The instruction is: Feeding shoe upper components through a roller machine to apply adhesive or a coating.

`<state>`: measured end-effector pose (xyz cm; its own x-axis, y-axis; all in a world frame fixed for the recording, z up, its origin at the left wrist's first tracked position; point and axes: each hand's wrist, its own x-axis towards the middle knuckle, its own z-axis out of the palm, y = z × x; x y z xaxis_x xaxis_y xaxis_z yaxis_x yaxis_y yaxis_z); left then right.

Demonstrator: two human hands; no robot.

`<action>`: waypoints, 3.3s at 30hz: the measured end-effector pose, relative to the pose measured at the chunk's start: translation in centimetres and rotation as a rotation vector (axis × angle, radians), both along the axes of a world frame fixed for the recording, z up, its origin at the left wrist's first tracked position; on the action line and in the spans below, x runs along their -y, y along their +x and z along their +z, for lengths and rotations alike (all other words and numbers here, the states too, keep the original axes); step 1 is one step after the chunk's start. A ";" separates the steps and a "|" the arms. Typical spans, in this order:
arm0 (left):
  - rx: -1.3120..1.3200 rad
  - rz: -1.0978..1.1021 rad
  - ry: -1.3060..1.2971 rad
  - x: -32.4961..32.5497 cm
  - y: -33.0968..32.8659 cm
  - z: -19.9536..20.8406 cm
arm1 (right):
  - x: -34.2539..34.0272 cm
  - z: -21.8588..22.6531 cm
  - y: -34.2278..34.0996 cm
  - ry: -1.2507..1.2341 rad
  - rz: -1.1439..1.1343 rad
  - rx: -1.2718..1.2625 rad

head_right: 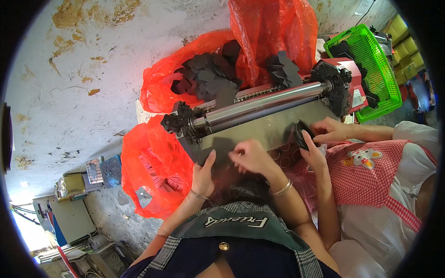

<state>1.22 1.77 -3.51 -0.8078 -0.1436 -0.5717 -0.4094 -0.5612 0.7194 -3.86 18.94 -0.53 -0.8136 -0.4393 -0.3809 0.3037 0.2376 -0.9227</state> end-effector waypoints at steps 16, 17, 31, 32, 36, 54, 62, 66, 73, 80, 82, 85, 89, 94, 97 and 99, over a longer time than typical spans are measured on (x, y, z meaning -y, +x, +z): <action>-0.126 -0.266 0.136 0.1 0.5 0.7 | -0.7 -1.9 -2.3 0.188 -0.413 -0.140; -0.100 -0.284 0.144 0.0 0.4 0.9 | -0.4 -1.7 -2.2 0.170 -0.408 -0.186; -0.032 -0.350 -0.019 0.4 -0.1 1.5 | 0.0 -0.7 -0.8 0.228 -0.043 -0.385; -0.023 -0.374 -0.137 0.3 -0.3 1.6 | 0.1 -0.5 -0.4 0.227 -0.042 -0.384; -0.186 -0.364 -0.364 0.0 -0.3 1.8 | -0.3 -0.8 -0.3 0.105 0.012 -0.039; -0.061 -0.640 -0.336 2.0 3.2 -0.4 | -0.2 0.8 -1.0 -0.222 -0.385 0.135; -0.034 -0.739 -0.834 4.3 6.6 -6.0 | -1.0 -14.2 6.2 0.569 0.215 -0.268; -0.167 -0.901 -1.053 4.6 6.0 -11.0 | 3.4 -18.8 5.5 0.284 0.097 -0.319; -0.314 -0.843 -1.621 5.6 8.7 -21.8 | 7.0 -21.7 6.9 0.439 0.277 -0.340; 0.005 -1.228 -0.749 4.4 4.2 -8.0 | 2.0 -10.7 6.8 0.231 0.342 -0.216; -0.157 -0.956 -0.361 5.4 5.4 -6.2 | 1.5 -4.4 5.7 0.141 0.343 -0.157; -0.162 -0.795 0.200 3.8 2.4 1.7 | 0.1 0.4 5.4 0.105 0.222 -0.347; -0.464 -0.792 -0.452 1.7 1.5 3.9 | -0.3 1.4 5.2 0.090 -0.308 -0.360; -0.205 -0.513 -0.094 0.8 0.2 2.6 | 0.2 0.5 5.5 -0.110 -0.443 -0.035; -0.029 -0.327 0.380 0.6 -0.4 2.7 | 0.4 1.2 4.4 -0.197 -0.483 0.035; -0.118 -0.367 0.222 0.8 -0.3 2.2 | 0.4 1.1 3.9 -0.305 -0.497 0.096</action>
<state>0.90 0.95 -1.27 -0.8439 0.2805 -0.4574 -0.5327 -0.5401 0.6515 0.06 18.54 0.61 -0.9181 -0.1157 -0.3791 0.3960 -0.2261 -0.8900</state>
